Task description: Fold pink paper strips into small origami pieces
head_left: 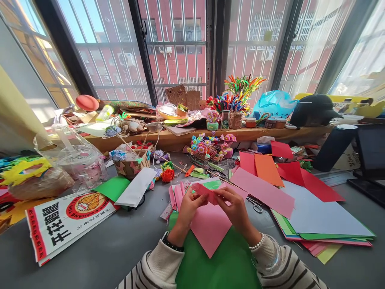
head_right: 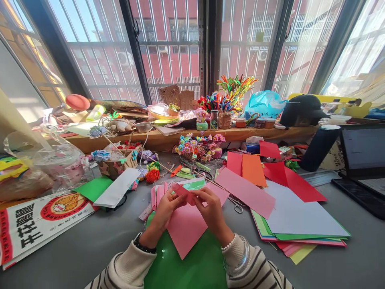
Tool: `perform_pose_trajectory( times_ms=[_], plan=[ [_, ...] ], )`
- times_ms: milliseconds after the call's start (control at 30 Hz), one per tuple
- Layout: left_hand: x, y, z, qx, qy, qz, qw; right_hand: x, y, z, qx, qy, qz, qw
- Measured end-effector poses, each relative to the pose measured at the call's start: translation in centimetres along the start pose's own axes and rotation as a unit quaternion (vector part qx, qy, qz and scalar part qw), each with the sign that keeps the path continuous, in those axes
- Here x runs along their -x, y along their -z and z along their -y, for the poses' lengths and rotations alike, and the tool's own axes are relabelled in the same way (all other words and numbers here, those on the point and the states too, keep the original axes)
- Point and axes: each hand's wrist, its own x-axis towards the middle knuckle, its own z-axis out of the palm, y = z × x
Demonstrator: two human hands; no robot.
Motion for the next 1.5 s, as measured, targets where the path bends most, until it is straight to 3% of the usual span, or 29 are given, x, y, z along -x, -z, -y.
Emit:
perform_pose_trajectory(
  times_ms=[533, 1267, 1500],
  plan=[
    [0.21, -0.23, -0.35, 0.008, -0.002, -0.025, 1.000, 0.29, -0.05, -0.81, 0.055, 0.084, 0.016, 0.995],
    [0.36, -0.16, -0.44, 0.010, -0.016, -0.032, 0.999, 0.36, -0.14, -0.78, 0.094, 0.087, 0.023, 0.991],
    [0.29, -0.16, -0.39, 0.023, -0.010, -0.039, 0.999, 0.24, -0.14, -0.22, 0.027, 0.048, 0.044, 0.997]
  ],
)
